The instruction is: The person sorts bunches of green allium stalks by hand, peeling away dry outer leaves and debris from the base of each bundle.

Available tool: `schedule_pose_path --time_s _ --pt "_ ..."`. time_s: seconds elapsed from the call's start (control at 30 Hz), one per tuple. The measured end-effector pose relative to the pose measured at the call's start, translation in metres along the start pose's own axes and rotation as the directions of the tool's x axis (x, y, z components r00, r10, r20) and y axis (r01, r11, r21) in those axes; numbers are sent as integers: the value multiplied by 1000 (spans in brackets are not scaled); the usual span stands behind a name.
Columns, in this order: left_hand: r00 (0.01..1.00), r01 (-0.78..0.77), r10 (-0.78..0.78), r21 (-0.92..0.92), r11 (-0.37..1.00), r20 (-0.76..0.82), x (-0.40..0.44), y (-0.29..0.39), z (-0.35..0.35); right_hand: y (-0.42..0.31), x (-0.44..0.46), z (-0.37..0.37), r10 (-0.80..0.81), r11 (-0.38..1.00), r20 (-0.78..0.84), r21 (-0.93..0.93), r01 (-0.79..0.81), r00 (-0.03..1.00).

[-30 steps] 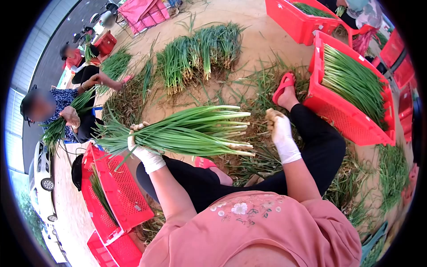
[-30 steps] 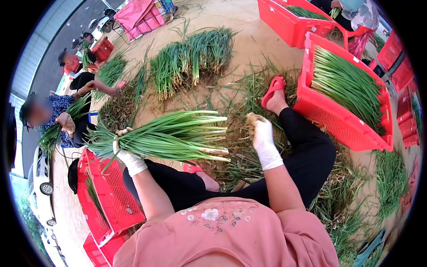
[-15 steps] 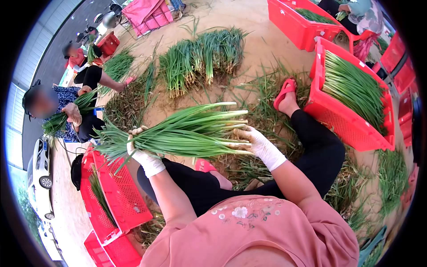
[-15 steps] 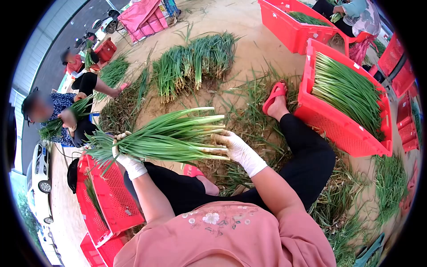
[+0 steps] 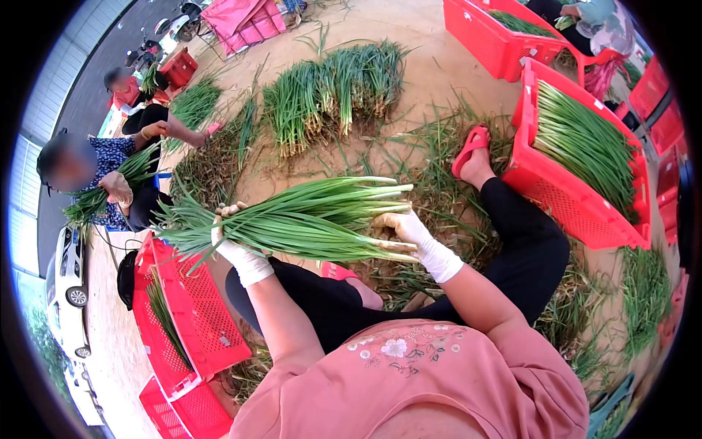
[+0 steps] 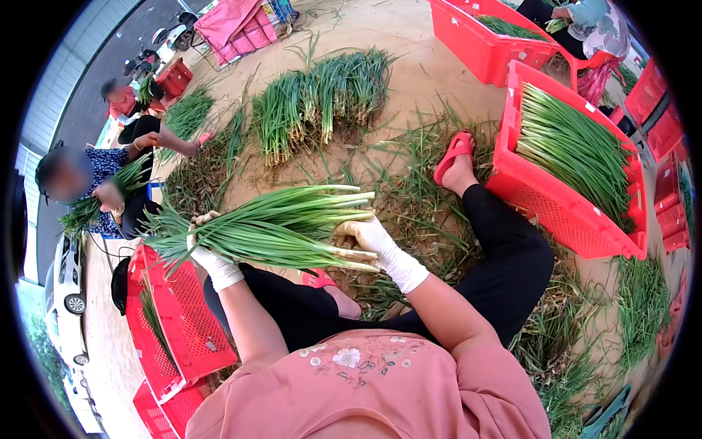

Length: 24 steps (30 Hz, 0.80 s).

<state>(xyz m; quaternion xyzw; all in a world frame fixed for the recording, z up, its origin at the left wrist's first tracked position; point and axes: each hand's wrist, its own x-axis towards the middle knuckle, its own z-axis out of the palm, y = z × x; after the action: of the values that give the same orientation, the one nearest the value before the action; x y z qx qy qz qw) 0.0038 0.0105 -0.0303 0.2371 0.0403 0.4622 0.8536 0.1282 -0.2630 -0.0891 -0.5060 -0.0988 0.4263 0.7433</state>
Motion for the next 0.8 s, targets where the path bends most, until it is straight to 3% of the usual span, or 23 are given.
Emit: schedule_pose_path --time_s 0.07,0.13,0.2,0.23,0.27,0.3,0.33,0.4,0.47,0.53,0.57,0.63,0.8 --pt "999 -41 40 40 998 16 5 8 -11 15 8 -25 -138 990 -85 4 139 987" --pt "995 -96 93 72 993 41 4 11 -8 15 8 -55 -94 964 -300 211 163 949" --pt "997 -72 72 28 997 -3 4 19 -8 -2 2 -72 -137 909 -427 305 284 894" --pt "994 -111 111 24 994 21 3 19 -7 -13 -5 -74 -201 951 -400 140 277 894" --pt "993 -115 115 19 993 20 3 17 -5 -30 -16 -66 -226 968 -256 48 245 940" --pt "996 -91 91 -5 996 24 1 17 -4 -31 -15 -58 -383 903 -112 -253 346 917" --pt "997 -65 66 -27 998 29 0 17 -4 -30 -13 -46 -481 735 73 -509 447 874" --pt "995 -73 72 11 997 76 1 11 0 -41 -16 -14 -523 412 266 -753 513 810" --pt "998 -35 35 -3 999 54 -5 2 11 -33 -4 7 -638 67 306 -892 447 707" --pt "999 -7 6 32 999 33 -8 -3 14 -22 13 11 -737 -91 402 -856 509 544" --pt "999 -3 1 45 999 47 -7 -3 13 -20 14 12 -738 -91 403 -854 512 541" --pt "998 -4 1 59 998 59 -5 -3 11 -13 16 13 -785 41 275 -871 489 556" --pt "1000 1 -2 62 998 22 -6 -5 14 -7 12 10 -774 91 244 -870 484 584"
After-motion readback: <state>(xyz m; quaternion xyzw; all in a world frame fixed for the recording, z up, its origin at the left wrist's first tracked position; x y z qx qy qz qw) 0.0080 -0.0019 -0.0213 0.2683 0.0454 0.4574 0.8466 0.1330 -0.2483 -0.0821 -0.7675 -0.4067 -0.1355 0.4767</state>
